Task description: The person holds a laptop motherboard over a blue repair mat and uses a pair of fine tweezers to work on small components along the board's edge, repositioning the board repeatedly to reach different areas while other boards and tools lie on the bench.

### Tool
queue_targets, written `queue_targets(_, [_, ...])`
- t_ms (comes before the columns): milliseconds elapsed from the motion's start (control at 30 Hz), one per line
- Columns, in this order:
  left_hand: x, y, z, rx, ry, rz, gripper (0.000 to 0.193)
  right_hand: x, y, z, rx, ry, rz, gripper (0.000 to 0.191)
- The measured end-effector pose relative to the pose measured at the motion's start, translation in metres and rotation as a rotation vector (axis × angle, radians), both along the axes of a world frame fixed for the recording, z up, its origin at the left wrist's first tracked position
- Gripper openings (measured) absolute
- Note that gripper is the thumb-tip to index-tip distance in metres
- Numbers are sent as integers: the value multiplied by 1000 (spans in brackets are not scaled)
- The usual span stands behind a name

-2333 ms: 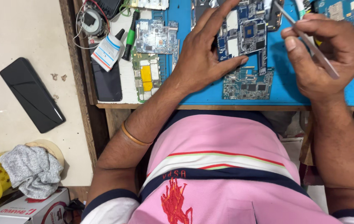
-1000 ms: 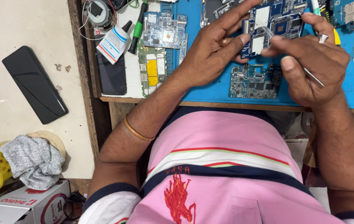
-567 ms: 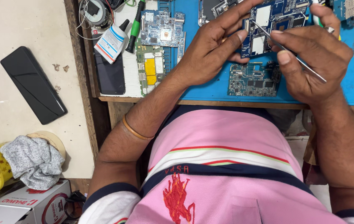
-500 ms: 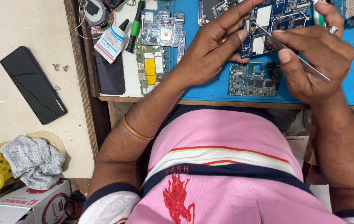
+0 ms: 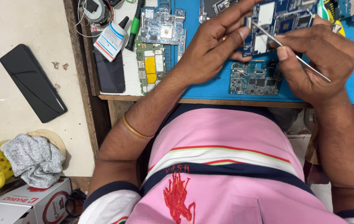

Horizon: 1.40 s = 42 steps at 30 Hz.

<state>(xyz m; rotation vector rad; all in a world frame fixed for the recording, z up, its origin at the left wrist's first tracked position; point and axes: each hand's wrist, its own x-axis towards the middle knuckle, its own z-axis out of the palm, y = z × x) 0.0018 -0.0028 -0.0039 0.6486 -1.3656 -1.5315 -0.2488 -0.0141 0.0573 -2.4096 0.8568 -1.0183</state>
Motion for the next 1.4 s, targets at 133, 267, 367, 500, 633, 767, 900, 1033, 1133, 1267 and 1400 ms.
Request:
queue_targets(133, [3,-2,-6,-26,3,36,39,-3,2,-5,-97,22,80,12])
queue_targets(267, [4,-1,-10,22,56,7,40,-15,2,-17,19,-102,67,15])
queue_targets(367, [6,-3,-12,73,121,-14,44,-24,6,-27,-7,-200,-124,19])
queue_targets(500, [6,-6,-14,117,170,9,43,-30,10,-40,162,-411,-264,27])
queue_targets(633, [8,-6,-14,112,177,68,41,-38,7,-49,290,-440,-245,34])
queue_targets(767, [8,-6,-13,106,210,116,41,-39,6,-50,375,-433,-212,41])
queue_targets(900, [6,-8,-12,81,214,140,40,-29,5,-40,424,-296,-190,44])
queue_targets(1033, [5,-9,-12,6,204,150,31,-23,2,-26,420,-175,-67,40])
queue_targets(1133, [5,-8,-14,8,215,159,30,-22,5,-23,438,-177,-92,42])
queue_targets(1267, [5,-8,-15,14,222,176,33,-25,5,-27,449,-119,-153,44])
queue_targets(1400, [3,-9,-15,27,230,180,43,-26,3,-29,419,-131,-122,40])
